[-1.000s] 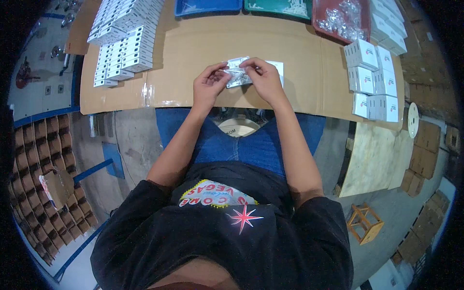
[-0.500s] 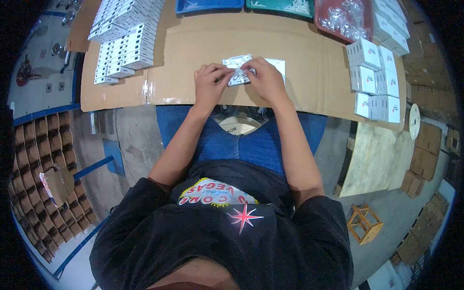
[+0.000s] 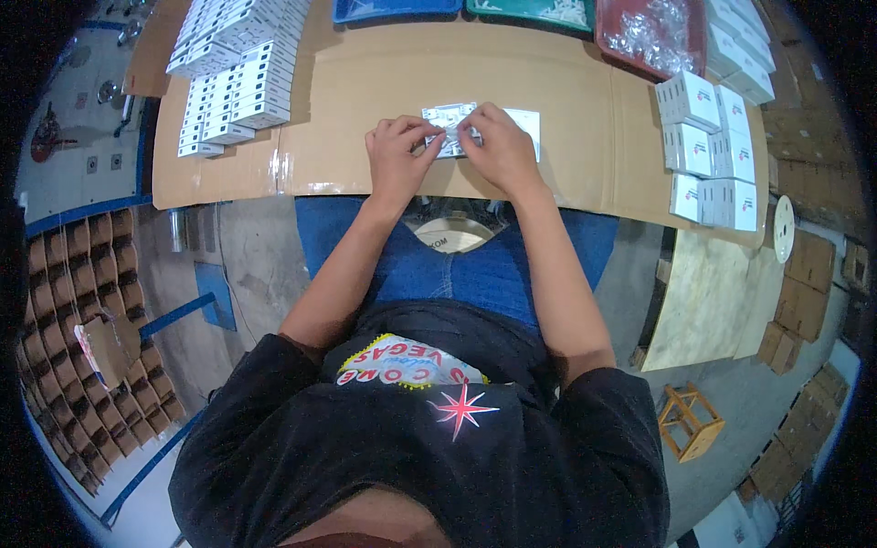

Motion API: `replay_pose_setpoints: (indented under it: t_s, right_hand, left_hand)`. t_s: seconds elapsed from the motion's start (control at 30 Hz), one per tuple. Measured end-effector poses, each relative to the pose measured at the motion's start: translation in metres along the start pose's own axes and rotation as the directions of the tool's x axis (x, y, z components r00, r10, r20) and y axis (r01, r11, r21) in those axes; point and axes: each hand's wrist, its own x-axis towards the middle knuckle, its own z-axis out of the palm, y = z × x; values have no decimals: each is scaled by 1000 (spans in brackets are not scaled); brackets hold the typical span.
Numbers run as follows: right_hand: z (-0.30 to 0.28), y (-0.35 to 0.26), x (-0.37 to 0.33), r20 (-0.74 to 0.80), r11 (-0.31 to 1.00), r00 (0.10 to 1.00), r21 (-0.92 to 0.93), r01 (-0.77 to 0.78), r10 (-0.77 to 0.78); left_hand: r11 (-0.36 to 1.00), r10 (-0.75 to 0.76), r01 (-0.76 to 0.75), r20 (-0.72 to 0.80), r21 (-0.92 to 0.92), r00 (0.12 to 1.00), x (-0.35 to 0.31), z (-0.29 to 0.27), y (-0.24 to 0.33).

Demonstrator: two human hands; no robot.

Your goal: Packaging small blue and white plastic components into small cardboard boxes.

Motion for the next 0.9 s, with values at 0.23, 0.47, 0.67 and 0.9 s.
replay_pose_setpoints:
  t_s: [0.23,0.47,0.67,0.9]
  right_hand:
    - [4,3,-1,-82,1000,997,-10,-10,9]
    - [18,1,-3,-151,996,986,-33,-78,72]
    - [15,-3,-1,-200,991,976,-82,-103,85]
    - [12,-5,5,-138,956,949,-39,-289,282]
  left_hand:
    - [996,-55,54,-17,-64,998,-1,2,-1]
    - [978,-149,150,15,-143,989,-2,9,-8]
    - [971,-188,190,27,-145,982,0,10,-8]
    - [966,-212,213,22,-143,977,1,11,-2]
